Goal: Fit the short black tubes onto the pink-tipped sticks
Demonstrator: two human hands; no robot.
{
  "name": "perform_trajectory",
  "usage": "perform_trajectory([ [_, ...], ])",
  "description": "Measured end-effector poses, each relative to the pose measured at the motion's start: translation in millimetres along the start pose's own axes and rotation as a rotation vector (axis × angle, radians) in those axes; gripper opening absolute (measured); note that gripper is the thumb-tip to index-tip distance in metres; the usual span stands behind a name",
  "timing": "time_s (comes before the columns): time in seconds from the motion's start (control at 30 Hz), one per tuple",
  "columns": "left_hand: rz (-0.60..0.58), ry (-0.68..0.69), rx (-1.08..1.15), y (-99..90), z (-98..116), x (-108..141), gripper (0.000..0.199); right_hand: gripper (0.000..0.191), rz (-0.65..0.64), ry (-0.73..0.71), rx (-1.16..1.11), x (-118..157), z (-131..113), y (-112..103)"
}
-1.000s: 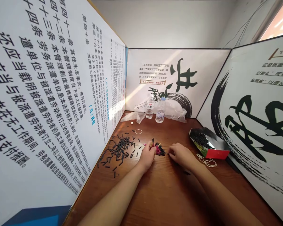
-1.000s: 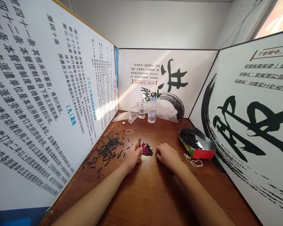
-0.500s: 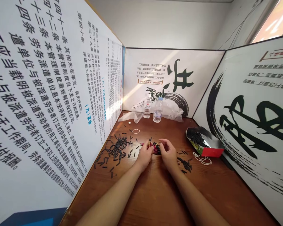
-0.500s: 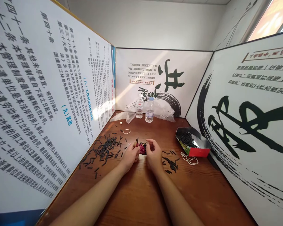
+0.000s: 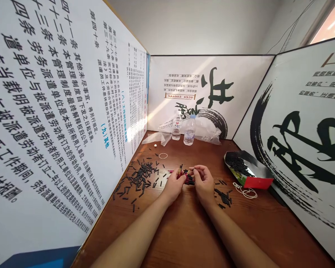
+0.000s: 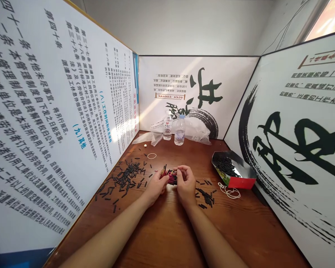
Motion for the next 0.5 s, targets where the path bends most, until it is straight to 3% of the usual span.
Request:
perform_trajectory([
  [0.5,-0.030,0.032,0.002,2.7,4.0,4.0,0.018,0.027,-0.039,0.058,-0.053,0.5,5.8,4.1],
])
Point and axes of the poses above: each hand's wrist, its own x-axis away from the middle knuckle, its own y-axis out of the palm, z = x × y, the point moved 6 cm from there along -x, towards the middle knuckle, and after that the axes turned 11 degrees about -y, right-handed, at the moved point
